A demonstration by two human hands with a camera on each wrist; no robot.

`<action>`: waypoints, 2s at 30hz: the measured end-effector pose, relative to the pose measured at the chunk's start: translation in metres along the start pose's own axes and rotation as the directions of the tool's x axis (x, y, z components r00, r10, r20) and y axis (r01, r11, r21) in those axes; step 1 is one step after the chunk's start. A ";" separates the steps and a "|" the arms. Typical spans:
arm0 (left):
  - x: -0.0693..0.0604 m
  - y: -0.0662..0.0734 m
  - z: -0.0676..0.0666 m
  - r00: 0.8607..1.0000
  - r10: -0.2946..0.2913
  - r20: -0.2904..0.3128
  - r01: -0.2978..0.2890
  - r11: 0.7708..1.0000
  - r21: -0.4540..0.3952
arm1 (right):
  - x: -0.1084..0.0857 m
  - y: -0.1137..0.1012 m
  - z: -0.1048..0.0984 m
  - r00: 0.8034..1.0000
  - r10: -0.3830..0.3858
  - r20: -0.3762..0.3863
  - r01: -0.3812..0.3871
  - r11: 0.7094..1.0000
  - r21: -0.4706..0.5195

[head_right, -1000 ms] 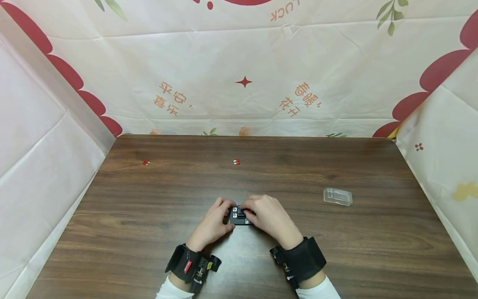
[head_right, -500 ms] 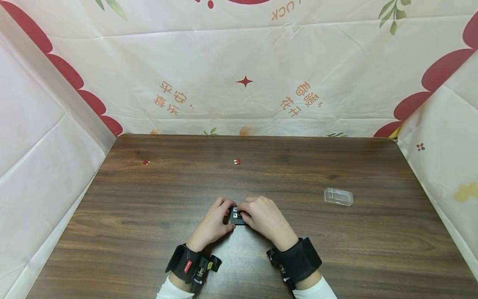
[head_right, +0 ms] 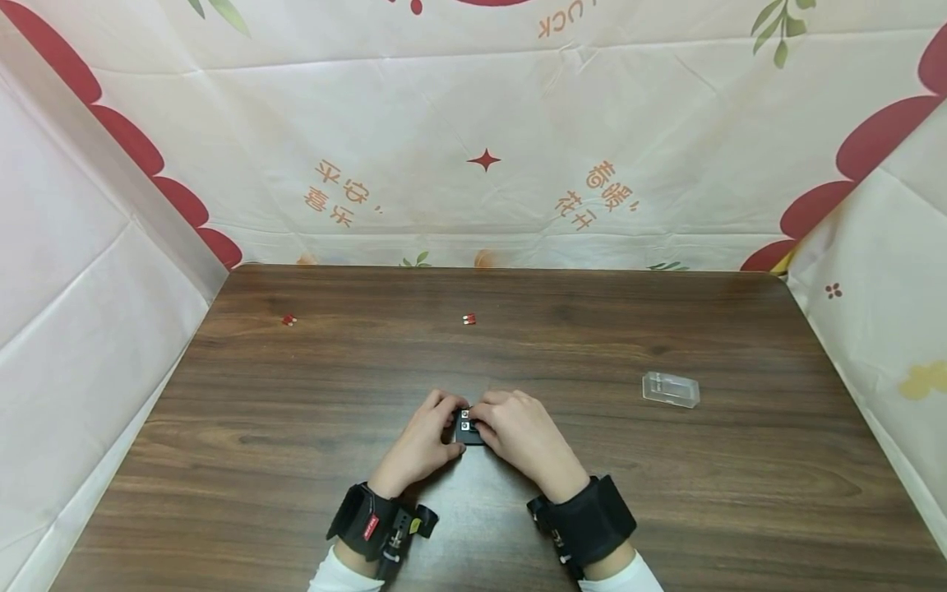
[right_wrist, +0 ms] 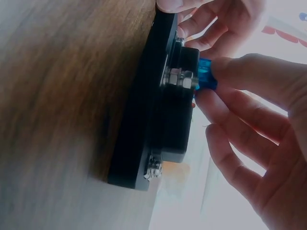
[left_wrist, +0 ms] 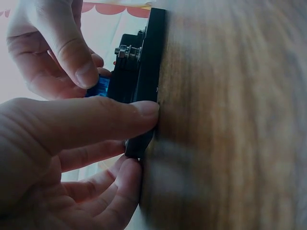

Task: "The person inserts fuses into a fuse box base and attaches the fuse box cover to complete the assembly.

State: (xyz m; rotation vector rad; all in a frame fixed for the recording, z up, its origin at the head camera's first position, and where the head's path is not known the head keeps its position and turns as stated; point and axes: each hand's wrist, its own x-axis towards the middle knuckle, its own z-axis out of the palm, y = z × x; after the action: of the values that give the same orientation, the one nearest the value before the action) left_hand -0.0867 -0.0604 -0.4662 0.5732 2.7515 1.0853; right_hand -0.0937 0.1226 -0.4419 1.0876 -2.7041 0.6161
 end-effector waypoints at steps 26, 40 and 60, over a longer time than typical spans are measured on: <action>0.001 0.002 -0.004 1.000 -0.004 0.005 0.004 1.000 -0.003 | 0.005 -0.007 -0.009 0.987 0.158 0.029 -0.159 0.987 0.029; 0.005 0.013 -0.014 0.998 -0.042 0.045 0.043 0.999 -0.021 | 0.013 -0.014 -0.023 0.979 0.189 0.072 -0.188 0.982 -0.028; 0.006 0.014 -0.011 0.996 -0.043 0.075 0.043 0.999 0.004 | 0.002 -0.009 -0.015 0.981 0.191 0.037 -0.192 0.981 0.021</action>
State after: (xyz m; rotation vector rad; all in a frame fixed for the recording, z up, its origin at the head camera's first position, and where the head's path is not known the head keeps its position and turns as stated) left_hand -0.0910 -0.0558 -0.4481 0.5407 2.6886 1.0290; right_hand -0.0892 0.1224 -0.4252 0.8568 -2.8613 0.6661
